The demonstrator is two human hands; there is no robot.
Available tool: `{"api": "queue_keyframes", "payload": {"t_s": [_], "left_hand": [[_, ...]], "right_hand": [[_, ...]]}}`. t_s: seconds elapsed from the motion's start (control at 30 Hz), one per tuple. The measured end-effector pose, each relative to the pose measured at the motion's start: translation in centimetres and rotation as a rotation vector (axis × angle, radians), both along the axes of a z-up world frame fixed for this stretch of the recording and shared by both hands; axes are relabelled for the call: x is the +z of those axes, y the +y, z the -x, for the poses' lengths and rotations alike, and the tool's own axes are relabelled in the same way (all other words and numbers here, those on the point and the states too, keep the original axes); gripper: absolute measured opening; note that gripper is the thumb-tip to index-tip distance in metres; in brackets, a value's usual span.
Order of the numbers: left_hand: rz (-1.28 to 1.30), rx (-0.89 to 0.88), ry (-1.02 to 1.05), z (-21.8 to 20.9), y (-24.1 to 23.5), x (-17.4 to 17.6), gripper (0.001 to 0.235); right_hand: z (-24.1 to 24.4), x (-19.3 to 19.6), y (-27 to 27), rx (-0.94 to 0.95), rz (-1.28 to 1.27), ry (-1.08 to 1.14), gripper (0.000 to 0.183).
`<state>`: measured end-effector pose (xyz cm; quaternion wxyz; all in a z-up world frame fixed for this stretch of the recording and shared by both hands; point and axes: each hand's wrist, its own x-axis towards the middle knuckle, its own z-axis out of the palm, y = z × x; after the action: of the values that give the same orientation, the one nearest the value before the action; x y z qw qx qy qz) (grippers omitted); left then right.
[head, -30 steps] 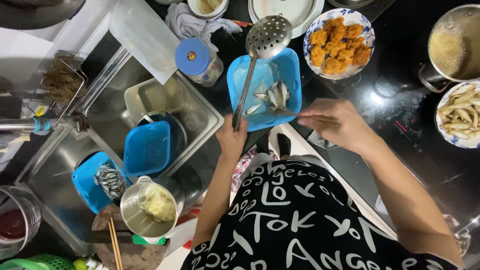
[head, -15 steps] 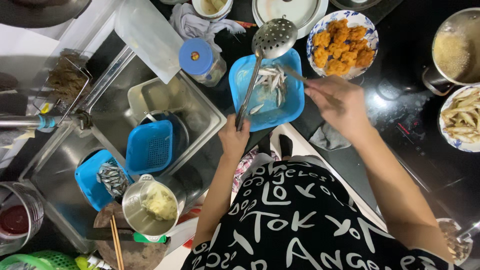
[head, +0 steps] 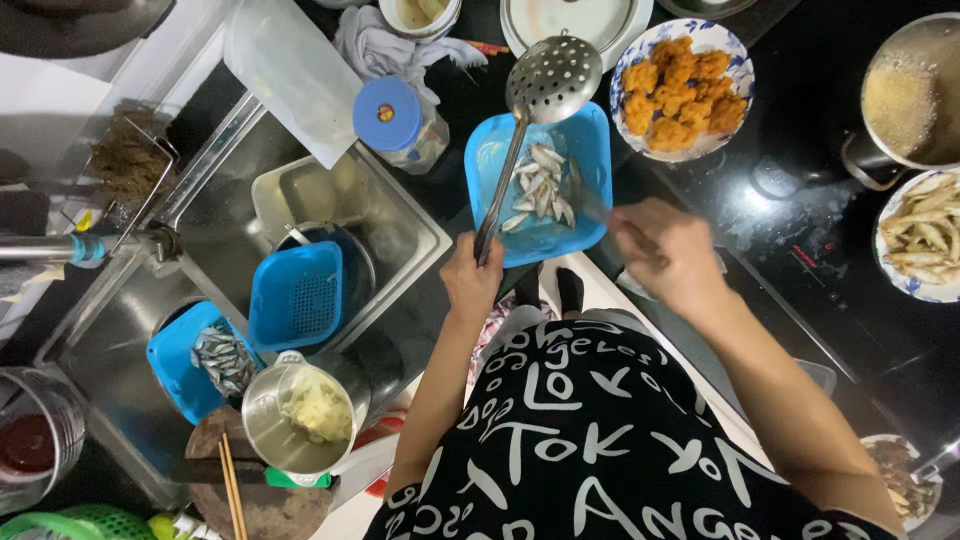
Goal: The person deep-fries small fish in a pot of hot oil on an induction cooktop. They use chopsticks to place the fish into the oil and a slotted spoon to remove the cooked fish, placing them onto a plate. The person also handles a blue container of raw fish and transfers some to a strainer in the sink.
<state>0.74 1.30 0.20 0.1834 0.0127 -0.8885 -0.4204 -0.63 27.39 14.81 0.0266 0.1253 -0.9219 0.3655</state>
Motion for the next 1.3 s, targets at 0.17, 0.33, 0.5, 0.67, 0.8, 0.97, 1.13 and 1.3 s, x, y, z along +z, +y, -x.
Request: {"api": "queue_keyframes", "payload": {"t_s": [0.17,0.33,0.5,0.67,0.8,0.97,1.13,1.3], "left_hand": [[-0.034,0.043,0.02,-0.3,0.4,-0.2,0.016],[-0.005,0.009,0.021,-0.2,0.3,0.3,0.018],[-0.053,0.015,-0.027,-0.5,0.6,0.4,0.017],[-0.006,0.016,-0.04,-0.5,0.1,0.1,0.017],[-0.036,0.022,-0.07,-0.5,0.0,0.0,0.018],[-0.017,0.011,-0.046,-0.5,0.1,-0.3,0.018],[0.005,0.012,-0.028,-0.4,0.1,-0.5,0.019],[-0.001,0.006,-0.007,-0.3,0.2,-0.1,0.017]], "right_hand": [[-1.7,-1.4,-2.5,-0.193,0.171,-0.152,0.011],[-2.0,-0.5,-2.7,-0.173,0.317,-0.132,0.01],[-1.1,-0.4,-2.4,0.042,0.339,-0.266,0.019],[1.1,-0.5,-0.3,-0.08,0.365,-0.268,0.013],[1.4,1.1,1.5,-0.11,0.229,-0.183,0.015],[3.1,0.8,-0.1,-0.076,0.169,0.064,0.013],[2.0,0.3,-0.3,0.06,0.32,-0.195,0.017],[1.5,0.9,-0.1,0.149,0.468,-0.295,0.016]]}}
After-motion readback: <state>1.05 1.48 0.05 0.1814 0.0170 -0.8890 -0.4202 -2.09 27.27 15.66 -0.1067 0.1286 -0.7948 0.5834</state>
